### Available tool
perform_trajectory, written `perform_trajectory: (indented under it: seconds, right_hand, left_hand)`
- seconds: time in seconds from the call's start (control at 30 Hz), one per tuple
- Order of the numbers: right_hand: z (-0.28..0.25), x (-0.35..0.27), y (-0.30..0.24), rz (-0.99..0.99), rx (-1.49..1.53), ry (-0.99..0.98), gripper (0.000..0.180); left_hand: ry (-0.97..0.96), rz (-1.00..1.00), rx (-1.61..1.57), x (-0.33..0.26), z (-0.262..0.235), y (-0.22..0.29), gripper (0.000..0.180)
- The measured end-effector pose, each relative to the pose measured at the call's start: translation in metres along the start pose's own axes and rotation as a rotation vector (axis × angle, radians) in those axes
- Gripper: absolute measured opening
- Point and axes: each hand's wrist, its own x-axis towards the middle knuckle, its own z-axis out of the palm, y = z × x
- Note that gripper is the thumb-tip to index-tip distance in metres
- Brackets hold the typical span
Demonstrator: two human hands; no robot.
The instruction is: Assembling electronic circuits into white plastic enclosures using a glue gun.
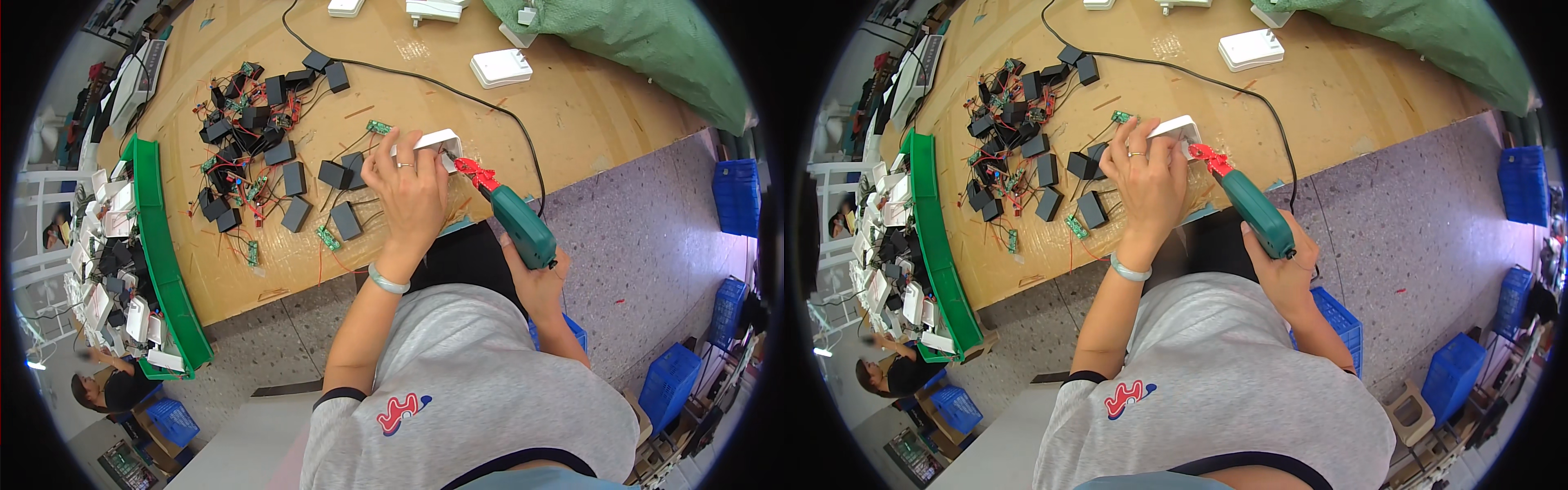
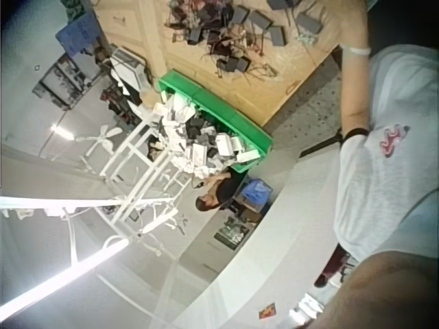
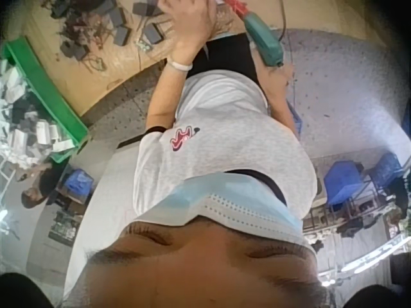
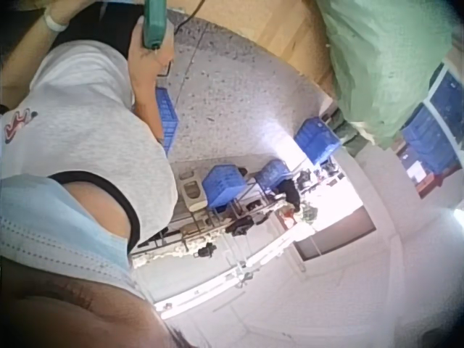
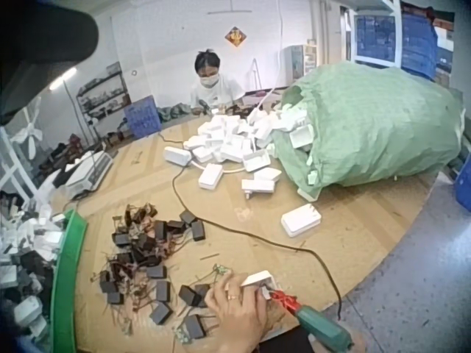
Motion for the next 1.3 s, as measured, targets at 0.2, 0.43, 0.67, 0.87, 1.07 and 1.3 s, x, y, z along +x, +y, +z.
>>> perform_trajectory:
  seconds: [0.2, 0.43, 0.67, 0.87, 1.07, 1.3]
  right_hand:
    - [0.0, 0.001, 0.0, -0.011, -0.004, -0.008, 0.016]
    - [0.001, 0.003, -0.002, -0.027, -0.023, 0.0, 0.016]
    - [-0.005, -0.002, -0.005, 0.075, -0.013, -0.005, 0.017]
    - [-0.007, -0.003, -0.008, 0.141, 0.07, 0.008, 0.017]
    - [-0.012, -0.003, -0.017, 0.202, 0.078, 0.015, 0.017]
    - [-0.017, -0.007, -0.019, 0.159, 0.098, 0.075, 0.017]
  left_hand:
    - [-0.004, -0.007, -0.007, 0.0, 0.0, 0.001, 0.011]
    - [0.001, -0.009, -0.005, 0.001, 0.0, 0.002, 0.012]
    - [0.007, -0.017, 0.014, 0.0, 0.002, 0.001, 0.01]
    - [0.002, -0.011, 0.005, 0.0, 0.001, 0.001, 0.013]
    - [0.006, -0.01, 0.007, 0.001, 0.001, 0.0, 0.013]
    - [-0.007, -0.032, -0.022, 0.001, 0.0, 0.001, 0.012]
